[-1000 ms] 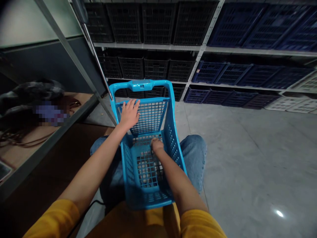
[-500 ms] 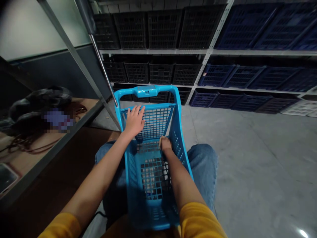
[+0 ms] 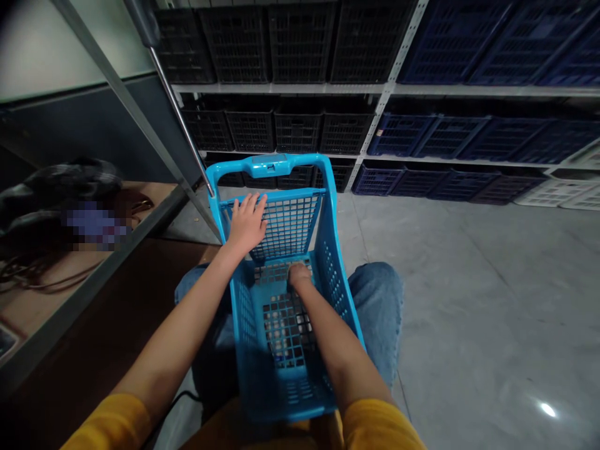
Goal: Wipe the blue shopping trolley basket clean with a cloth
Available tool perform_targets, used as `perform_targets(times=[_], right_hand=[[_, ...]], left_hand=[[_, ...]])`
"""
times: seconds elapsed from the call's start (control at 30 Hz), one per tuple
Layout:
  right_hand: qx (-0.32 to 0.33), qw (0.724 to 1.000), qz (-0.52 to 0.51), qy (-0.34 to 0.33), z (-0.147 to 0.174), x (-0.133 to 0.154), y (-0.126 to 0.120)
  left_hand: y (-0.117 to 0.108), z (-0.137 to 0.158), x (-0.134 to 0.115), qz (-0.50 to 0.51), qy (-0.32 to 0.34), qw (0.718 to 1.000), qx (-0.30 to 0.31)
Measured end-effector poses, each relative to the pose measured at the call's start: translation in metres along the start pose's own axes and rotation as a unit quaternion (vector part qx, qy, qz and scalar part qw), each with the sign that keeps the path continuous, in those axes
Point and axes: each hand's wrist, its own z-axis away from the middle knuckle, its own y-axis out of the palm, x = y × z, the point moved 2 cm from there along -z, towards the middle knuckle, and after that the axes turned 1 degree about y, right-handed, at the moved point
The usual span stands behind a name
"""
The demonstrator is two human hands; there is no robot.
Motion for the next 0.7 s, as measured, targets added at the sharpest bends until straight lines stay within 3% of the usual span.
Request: perform_targets(times=[0.1, 0.2, 0.33, 0.5, 0.6, 0.7], right_hand=[[-0.065, 0.998, 0.001, 0.019, 0.001, -0.01, -0.011], [-0.09, 0.996, 0.005, 0.027, 0.001, -0.017, -0.018], [-0.037, 0.999, 0.006, -0.007, 0.001, -0.006, -0.018], [0.05, 0.993, 0.004, -0.104, 0.02, 0.049, 0.0], [0.049, 0.99, 0.0, -0.134, 0.029, 0.07, 0.006], [0.006, 0.993, -0.004, -0.115, 0.023, 0.056, -0.002]], left_hand=[[0.001, 0.0, 0.0, -0.002, -0.003, 1.0, 0.001], [0.001, -0.001, 0.0, -0.002, -0.006, 1.0, 0.002], [0.001, -0.002, 0.0, -0.001, -0.008, 1.0, 0.002], [0.0, -0.001, 0.001, -0.005, -0.005, 1.0, 0.0], [0.0, 0.0, 0.002, -0.007, 0.0, 1.0, -0.002], [-0.001, 0.001, 0.003, -0.008, 0.002, 1.0, 0.0]])
